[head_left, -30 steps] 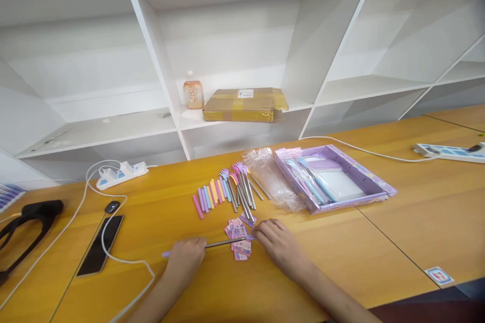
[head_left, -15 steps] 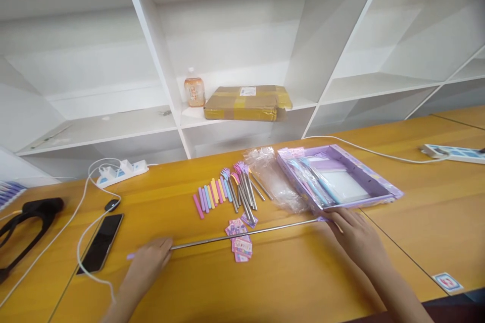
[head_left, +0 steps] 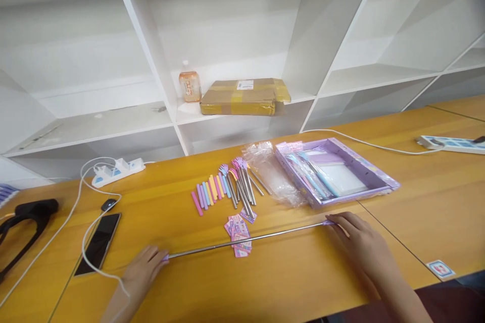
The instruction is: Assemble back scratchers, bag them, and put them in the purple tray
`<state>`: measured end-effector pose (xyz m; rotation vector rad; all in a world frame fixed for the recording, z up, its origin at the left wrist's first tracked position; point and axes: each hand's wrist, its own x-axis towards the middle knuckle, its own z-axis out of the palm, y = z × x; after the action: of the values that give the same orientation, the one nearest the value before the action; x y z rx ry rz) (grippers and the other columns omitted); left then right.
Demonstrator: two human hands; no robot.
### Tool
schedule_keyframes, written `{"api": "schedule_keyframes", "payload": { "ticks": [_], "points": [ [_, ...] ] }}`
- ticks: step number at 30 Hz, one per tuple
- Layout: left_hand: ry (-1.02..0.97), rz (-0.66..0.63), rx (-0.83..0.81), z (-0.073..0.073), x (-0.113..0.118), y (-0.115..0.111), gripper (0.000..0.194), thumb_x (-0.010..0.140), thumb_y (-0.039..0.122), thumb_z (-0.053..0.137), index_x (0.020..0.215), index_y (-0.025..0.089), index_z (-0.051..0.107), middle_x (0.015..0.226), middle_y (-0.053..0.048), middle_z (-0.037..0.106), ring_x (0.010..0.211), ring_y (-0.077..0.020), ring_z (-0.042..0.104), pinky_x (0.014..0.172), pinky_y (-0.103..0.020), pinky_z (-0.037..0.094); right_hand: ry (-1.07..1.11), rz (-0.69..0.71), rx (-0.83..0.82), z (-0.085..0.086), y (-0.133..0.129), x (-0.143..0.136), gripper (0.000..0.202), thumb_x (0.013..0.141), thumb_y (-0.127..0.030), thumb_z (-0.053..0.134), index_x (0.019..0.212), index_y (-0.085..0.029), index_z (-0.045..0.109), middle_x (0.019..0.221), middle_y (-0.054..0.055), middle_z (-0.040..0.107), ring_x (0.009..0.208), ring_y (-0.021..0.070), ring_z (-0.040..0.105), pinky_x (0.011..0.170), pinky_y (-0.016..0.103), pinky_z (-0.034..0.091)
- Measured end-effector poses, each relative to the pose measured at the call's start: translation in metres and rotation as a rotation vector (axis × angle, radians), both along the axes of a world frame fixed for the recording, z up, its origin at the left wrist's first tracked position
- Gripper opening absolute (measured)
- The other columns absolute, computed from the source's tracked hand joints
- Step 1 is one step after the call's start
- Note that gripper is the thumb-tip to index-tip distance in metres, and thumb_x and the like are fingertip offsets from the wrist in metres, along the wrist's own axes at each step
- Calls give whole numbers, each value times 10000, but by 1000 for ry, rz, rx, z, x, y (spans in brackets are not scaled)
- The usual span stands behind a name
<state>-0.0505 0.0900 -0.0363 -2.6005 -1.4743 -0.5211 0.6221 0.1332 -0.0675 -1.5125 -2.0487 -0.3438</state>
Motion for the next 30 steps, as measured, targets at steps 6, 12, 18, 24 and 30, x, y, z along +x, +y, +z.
{"api": "schedule_keyframes", "payload": {
  "ticks": [6,12,18,24,30],
  "points": [
    [-83,-52,21,7,24,-17,307,1117,429,508,1077,261,762,824,-10,725,698,-158,712,625,-249,575,48,-15,22,6,-10,-13,266,1100,-373,540,1089,-231,764,1047,75,768,928,239,741,824,356,566],
    [-43,-2,-100,14,62,-24,362,1144,419,428,1140,294,767,917,-15,768,782,-175,745,716,-270,593,81,171,-42,19,-15,-59,219,1084,-226,564,1159,-236,770,1078,98,771,967,247,722,835,373,565],
    [-14,-83,-31,1,126,-27,384,1159,356,374,1164,237,739,862,-35,752,725,-166,739,678,-270,568,106,451,-64,32,-36,-165,276,1123,-175,468,1170,-206,738,925,72,733,805,211,633,733,359,479],
    [35,-70,17,-15,185,-28,327,1147,275,396,1164,210,717,787,-30,701,650,-170,685,572,-283,483,112,504,-76,20,-51,-234,335,1147,-172,377,1076,-175,704,836,50,662,718,208,524,678,371,364],
    [-53,-60,-140,-21,182,-21,292,1139,310,438,1079,239,714,868,-27,728,719,-179,707,643,-286,515,209,500,-124,9,-45,-226,222,1123,-194,516,973,-190,681,831,28,638,778,197,528,706,351,384]
  ]
}}
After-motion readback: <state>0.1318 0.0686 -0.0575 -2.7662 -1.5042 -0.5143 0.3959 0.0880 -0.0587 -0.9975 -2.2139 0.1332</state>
